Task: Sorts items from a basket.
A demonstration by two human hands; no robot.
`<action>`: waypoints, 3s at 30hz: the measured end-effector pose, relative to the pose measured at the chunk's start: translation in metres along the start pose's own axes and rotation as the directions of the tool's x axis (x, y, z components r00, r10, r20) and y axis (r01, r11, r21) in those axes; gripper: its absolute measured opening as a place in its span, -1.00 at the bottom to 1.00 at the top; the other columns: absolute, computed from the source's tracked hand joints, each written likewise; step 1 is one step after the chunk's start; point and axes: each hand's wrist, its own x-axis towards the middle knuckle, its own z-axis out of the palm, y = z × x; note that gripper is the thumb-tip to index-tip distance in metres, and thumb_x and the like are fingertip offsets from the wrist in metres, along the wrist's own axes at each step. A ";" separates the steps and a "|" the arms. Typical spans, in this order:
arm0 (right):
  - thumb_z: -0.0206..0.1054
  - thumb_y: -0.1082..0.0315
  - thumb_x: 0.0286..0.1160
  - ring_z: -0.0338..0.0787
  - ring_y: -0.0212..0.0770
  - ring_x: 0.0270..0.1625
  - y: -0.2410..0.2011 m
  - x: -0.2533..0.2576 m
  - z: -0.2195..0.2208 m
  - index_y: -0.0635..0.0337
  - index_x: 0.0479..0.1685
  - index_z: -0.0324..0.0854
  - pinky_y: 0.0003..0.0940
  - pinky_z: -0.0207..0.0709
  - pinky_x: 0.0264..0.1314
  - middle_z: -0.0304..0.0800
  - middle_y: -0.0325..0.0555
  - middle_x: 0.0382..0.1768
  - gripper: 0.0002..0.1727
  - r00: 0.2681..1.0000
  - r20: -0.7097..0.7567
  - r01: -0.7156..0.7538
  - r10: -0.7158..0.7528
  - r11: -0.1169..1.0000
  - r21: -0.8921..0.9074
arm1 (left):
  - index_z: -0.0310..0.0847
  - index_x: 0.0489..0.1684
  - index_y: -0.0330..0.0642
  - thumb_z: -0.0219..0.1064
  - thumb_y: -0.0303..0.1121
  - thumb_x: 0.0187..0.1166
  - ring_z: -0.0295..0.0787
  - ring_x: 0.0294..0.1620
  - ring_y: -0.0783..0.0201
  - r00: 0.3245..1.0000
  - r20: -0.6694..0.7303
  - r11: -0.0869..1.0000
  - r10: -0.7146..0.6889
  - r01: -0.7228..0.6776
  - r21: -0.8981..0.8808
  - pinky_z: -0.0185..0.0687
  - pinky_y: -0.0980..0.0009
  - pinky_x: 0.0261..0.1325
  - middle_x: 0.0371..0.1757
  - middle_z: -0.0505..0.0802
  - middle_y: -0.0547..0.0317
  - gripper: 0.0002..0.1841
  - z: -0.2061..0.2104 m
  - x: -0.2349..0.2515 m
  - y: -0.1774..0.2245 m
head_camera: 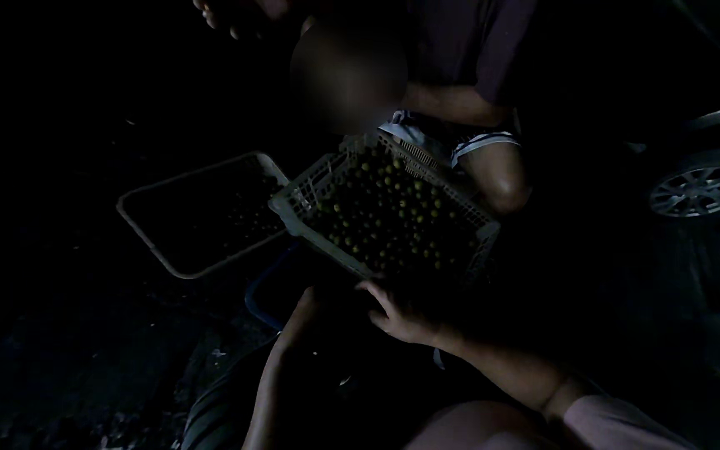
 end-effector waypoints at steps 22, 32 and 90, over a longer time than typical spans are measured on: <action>0.37 0.40 0.59 0.72 0.23 0.29 0.170 0.023 -0.075 0.30 0.18 0.68 0.21 0.61 0.34 0.71 0.29 0.22 -0.73 0.901 -0.138 -0.430 0.412 0.889 -0.157 | 0.64 -0.26 -0.02 0.02 -0.37 0.78 0.55 -0.56 0.58 0.947 -0.158 0.836 0.280 -0.321 -0.444 0.50 0.67 -0.48 -0.51 0.69 0.43 -0.74 -0.010 -0.003 -0.008; 0.41 0.41 0.54 0.62 0.18 0.43 0.132 0.004 -0.069 0.26 0.25 0.69 0.13 0.54 0.47 0.56 0.24 0.42 -0.67 0.902 -0.045 -0.426 0.429 0.871 -0.246 | 0.68 -0.32 -0.07 0.14 -0.38 0.66 0.53 -0.66 0.48 0.912 0.190 0.850 0.363 -0.241 -0.468 0.47 0.64 -0.62 -0.49 0.75 0.23 -0.80 -0.006 -0.010 -0.005; 0.34 0.37 0.63 0.76 0.10 0.28 0.059 0.008 -0.084 0.19 0.27 0.69 0.12 0.61 0.39 0.76 0.14 0.24 -0.70 0.979 -0.007 -0.198 0.206 0.929 -0.312 | 0.62 0.02 -0.08 -0.17 -0.13 0.88 0.59 -0.54 0.44 0.961 0.235 0.796 0.149 0.024 -0.604 0.42 0.61 -0.59 -0.22 0.82 0.16 -0.60 0.018 -0.007 -0.010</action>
